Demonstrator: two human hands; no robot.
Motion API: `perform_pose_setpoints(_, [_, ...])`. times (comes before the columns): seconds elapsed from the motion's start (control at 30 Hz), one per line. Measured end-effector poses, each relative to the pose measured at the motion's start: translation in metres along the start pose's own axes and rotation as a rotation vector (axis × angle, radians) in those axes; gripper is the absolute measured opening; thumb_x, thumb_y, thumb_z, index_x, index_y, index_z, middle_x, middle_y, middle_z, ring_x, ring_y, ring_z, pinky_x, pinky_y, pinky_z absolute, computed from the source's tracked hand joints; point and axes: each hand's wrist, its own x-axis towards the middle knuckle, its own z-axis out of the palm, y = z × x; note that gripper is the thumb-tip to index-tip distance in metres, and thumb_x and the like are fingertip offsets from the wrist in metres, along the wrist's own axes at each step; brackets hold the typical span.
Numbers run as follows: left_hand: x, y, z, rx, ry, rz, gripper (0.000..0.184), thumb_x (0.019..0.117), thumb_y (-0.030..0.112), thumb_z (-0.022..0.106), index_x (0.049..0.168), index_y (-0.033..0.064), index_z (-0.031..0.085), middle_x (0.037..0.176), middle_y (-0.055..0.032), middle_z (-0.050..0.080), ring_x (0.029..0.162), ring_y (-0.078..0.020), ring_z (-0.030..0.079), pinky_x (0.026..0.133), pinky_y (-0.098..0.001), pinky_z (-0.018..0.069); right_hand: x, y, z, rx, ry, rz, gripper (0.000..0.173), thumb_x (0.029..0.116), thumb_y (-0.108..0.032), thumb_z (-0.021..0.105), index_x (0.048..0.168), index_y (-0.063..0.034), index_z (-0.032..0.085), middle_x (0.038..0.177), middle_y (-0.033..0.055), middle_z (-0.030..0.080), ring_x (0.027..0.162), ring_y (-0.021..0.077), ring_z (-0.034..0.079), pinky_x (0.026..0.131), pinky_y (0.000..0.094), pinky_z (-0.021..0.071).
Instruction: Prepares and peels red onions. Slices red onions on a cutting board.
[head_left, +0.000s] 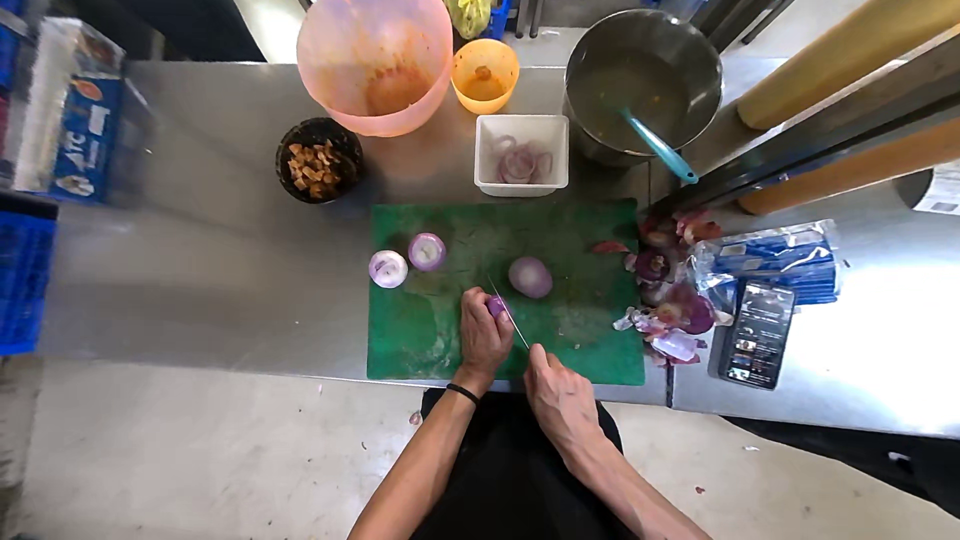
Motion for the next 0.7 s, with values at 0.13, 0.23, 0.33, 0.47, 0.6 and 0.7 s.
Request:
perform_pose_setpoints(0.13, [0.0, -0.002, 0.004, 0.003, 0.002, 0.004, 0.046, 0.1048, 0.037, 0.037, 0.121, -0.0047, 0.049, 0.119, -0.021, 0.053, 0.113, -0.0281, 0.058, 0.095, -0.0355, 0.0528, 0.005, 0.0, -0.002, 0.03, -0.025, -0.006, 0.006, 0.0928, -0.014, 0.064, 0.093, -0.0077, 0.066, 0.065, 0.0085, 0.062, 0.052, 0.0267, 0.065, 0.044, 0.0388, 0.0508])
perform_pose_setpoints(0.23, [0.001, 0.0, 0.001, 0.019, -0.009, -0.009, 0.045, 0.1041, 0.035, 0.037, 0.121, -0.0046, 0.049, 0.121, -0.0215, 0.053, 0.115, -0.0284, 0.058, 0.097, -0.0357, 0.0523, 0.005, 0.0, -0.006, 0.038, -0.06, -0.012, 0.007, 0.0933, -0.014, 0.064, 0.094, -0.0074, 0.066, 0.066, 0.0087, 0.063, 0.053, 0.0272, 0.066, 0.044, 0.0394, 0.0516])
perform_pose_setpoints(0.33, [0.003, 0.002, 0.002, 0.031, 0.0, -0.009, 0.04, 0.103, 0.029, 0.038, 0.119, -0.0054, 0.051, 0.122, -0.023, 0.053, 0.117, -0.0293, 0.058, 0.098, -0.0359, 0.0519, 0.006, 0.0, -0.007, 0.041, -0.062, -0.017, 0.007, 0.0923, -0.014, 0.064, 0.092, -0.0067, 0.066, 0.065, 0.0091, 0.062, 0.052, 0.0277, 0.065, 0.044, 0.0399, 0.0511])
perform_pose_setpoints(0.47, [0.004, 0.003, -0.001, 0.004, -0.022, -0.044, 0.046, 0.1049, 0.034, 0.035, 0.122, -0.0055, 0.049, 0.124, -0.0227, 0.052, 0.116, -0.0273, 0.059, 0.096, -0.0345, 0.053, 0.018, -0.005, -0.004, 0.059, -0.109, -0.006, 0.008, 0.0943, -0.012, 0.064, 0.098, -0.0054, 0.066, 0.067, 0.0106, 0.063, 0.055, 0.0298, 0.066, 0.046, 0.0423, 0.0527])
perform_pose_setpoints(0.6, [0.003, 0.003, -0.002, -0.01, -0.017, -0.04, 0.046, 0.1041, 0.034, 0.035, 0.121, -0.0054, 0.05, 0.124, -0.0224, 0.053, 0.119, -0.0279, 0.058, 0.098, -0.0353, 0.0518, 0.019, -0.005, -0.004, 0.037, -0.102, -0.014, 0.007, 0.095, -0.013, 0.063, 0.096, -0.0059, 0.065, 0.067, 0.0102, 0.062, 0.053, 0.0293, 0.065, 0.045, 0.0412, 0.0516])
perform_pose_setpoints(0.7, [0.007, 0.004, -0.002, 0.0, -0.027, -0.053, 0.046, 0.1039, 0.033, 0.035, 0.123, -0.0061, 0.05, 0.127, -0.0238, 0.053, 0.12, -0.0293, 0.058, 0.098, -0.0358, 0.0524, 0.029, -0.008, -0.002, 0.062, -0.122, 0.003, 0.008, 0.0955, -0.012, 0.063, 0.098, -0.0044, 0.066, 0.068, 0.0113, 0.063, 0.055, 0.0306, 0.066, 0.047, 0.0434, 0.0529])
